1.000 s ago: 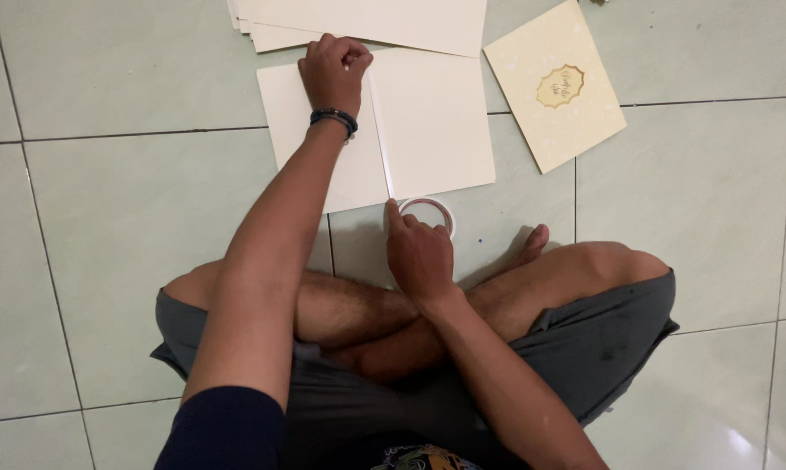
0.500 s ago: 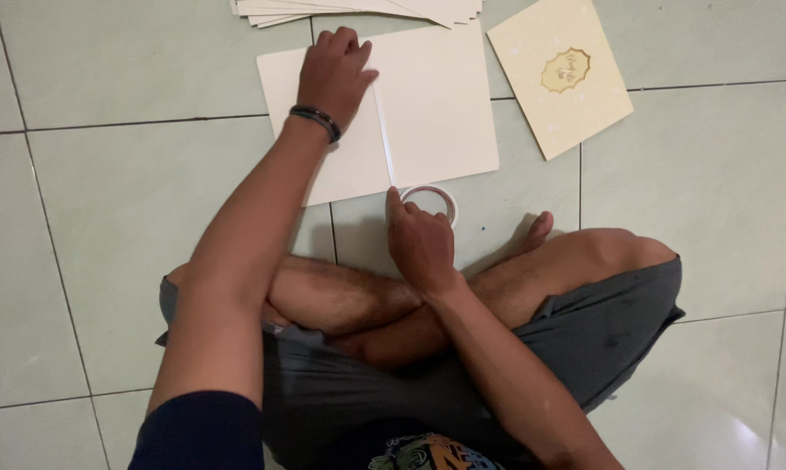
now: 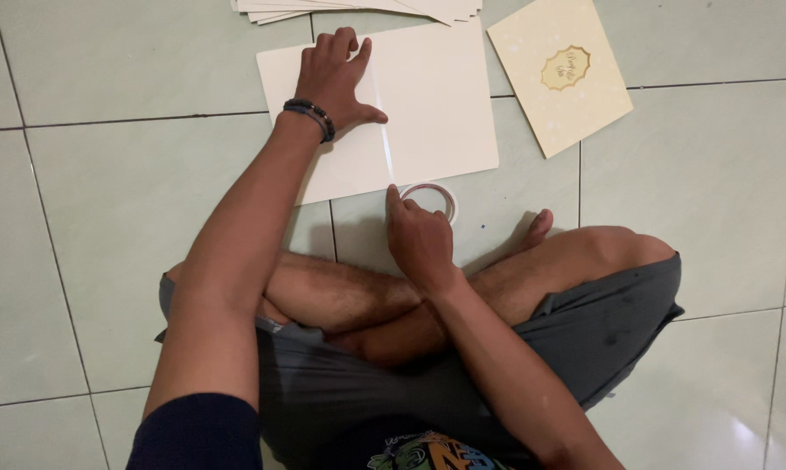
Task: The person sits cross-legged on a tiled floor and repeatedly applies strips of clear tape to the edges of white paper sheets. They pull the tape from a roll, place it on the paper, and smooth it down with their hands.
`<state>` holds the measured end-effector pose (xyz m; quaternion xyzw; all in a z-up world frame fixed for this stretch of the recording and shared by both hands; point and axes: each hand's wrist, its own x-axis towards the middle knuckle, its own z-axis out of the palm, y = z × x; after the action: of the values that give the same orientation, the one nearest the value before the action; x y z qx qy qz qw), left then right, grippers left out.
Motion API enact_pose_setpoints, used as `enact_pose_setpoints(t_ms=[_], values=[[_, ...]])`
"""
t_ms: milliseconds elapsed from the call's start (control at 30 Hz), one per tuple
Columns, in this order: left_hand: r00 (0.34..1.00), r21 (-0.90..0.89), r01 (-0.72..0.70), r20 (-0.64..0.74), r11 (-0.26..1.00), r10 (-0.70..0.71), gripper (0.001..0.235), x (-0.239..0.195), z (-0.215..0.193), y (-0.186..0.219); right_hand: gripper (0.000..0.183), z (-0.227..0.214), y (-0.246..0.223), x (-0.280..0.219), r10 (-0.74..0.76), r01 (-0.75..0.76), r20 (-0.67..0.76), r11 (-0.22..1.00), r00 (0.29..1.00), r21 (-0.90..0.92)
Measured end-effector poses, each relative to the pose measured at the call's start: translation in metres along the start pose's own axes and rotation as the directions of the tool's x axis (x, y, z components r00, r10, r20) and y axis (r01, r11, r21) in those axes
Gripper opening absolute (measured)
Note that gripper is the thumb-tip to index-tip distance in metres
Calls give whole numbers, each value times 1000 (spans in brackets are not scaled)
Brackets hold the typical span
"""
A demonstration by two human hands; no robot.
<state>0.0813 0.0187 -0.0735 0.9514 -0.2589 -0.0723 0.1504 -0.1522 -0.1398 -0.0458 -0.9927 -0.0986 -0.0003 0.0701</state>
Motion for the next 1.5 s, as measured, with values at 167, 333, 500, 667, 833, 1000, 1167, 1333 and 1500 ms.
enact_pose_setpoints(t_ms=[167, 333, 500, 667, 833, 1000, 1167, 1333, 1500], values=[[998, 40, 15, -68, 999, -13, 106, -8, 13, 8, 55, 1, 1, 0, -13, 12, 7, 1000, 1000, 16], [938, 79, -178, -287, 981, 193, 29, -40, 27, 28, 47, 11, 2, -2, -57, 51, -148, 998, 987, -43], [991, 95, -130, -23, 987, 133, 97, -60, 13, 38, 66, 16, -1, -11, -45, 35, -128, 996, 991, -83], [992, 114, -99, 84, 989, 90, 115, -62, 11, 45, 60, 16, -2, -18, -39, 39, 1, 999, 999, 0], [991, 190, -84, 116, 978, 63, 134, -63, 6, 53, 57, 4, 0, -16, -61, 62, -48, 998, 997, 16], [952, 138, 7, 303, 990, -49, 125, -68, -25, 73, 45, -16, -1, -13, -51, 39, 180, 997, 982, 71], [934, 129, 46, 345, 991, -88, 126, -64, -29, 79, 39, -24, -8, -8, -55, 43, 132, 995, 990, 92], [933, 182, 31, 347, 983, -94, 127, -61, -23, 78, 37, -12, -7, -10, -106, 105, 29, 993, 994, 45], [925, 191, 47, 362, 980, -115, 128, -60, -22, 81, 45, -14, -41, -26, -246, 225, 188, 966, 951, 129]])
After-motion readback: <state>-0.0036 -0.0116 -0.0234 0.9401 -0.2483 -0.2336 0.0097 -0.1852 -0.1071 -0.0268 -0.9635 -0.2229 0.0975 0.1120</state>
